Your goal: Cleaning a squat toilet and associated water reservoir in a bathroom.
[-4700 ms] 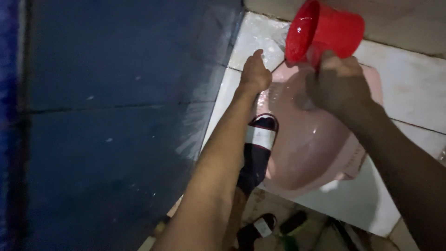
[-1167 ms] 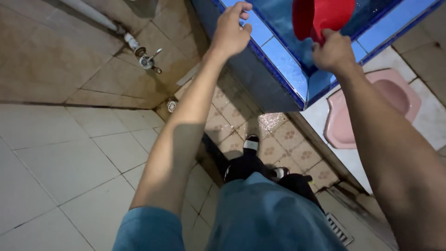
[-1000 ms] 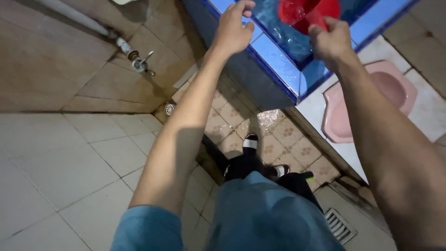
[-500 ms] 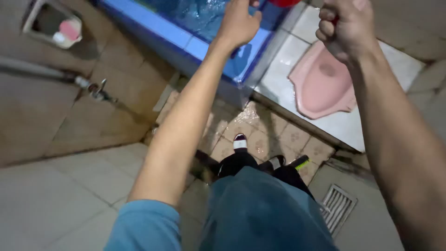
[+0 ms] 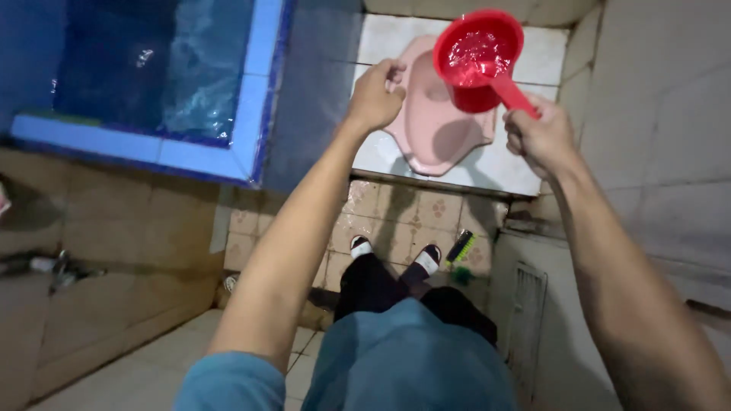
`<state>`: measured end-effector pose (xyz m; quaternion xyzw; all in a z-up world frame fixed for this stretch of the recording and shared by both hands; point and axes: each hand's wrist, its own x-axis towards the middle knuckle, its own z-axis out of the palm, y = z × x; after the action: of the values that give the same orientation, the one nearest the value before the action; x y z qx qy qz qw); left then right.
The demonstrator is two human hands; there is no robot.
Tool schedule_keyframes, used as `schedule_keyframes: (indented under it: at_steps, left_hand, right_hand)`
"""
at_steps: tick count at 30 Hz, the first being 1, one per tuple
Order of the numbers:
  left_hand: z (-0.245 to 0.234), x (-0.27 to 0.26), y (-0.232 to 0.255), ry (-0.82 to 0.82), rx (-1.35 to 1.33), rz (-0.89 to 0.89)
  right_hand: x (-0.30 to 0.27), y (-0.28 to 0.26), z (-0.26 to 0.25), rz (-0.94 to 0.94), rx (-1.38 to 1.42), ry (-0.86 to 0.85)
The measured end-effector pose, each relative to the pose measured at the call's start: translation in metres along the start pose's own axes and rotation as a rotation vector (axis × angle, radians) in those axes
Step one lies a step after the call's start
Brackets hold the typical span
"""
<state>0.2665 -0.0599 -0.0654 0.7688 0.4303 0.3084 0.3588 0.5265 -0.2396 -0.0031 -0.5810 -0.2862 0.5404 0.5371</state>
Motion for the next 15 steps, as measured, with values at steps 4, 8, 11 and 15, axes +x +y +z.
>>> schedule_keyframes:
  at_steps: [4, 8, 11, 15]
  left_hand:
    - [0.047, -0.013, -0.002, -0.111, 0.016, -0.038]
    - [0.095, -0.033, -0.015, -0.182, 0.036, -0.186]
    - [0.130, -0.044, -0.042, -0.222, 0.051, -0.227]
    - [0.160, -0.033, -0.068, -0.292, 0.113, -0.278]
  right_hand:
    - [-0.011, 0.057, -0.054, 0.093, 0.076, 0.109]
    - [-0.027, 0.129, -0.098, 0.169, -0.029, 0.251]
    - [-0.031, 0.191, -0.134, 0.201, -0.142, 0.286]
    - [-0.026, 0.230, -0.155, 0.211, -0.494, 0.255]
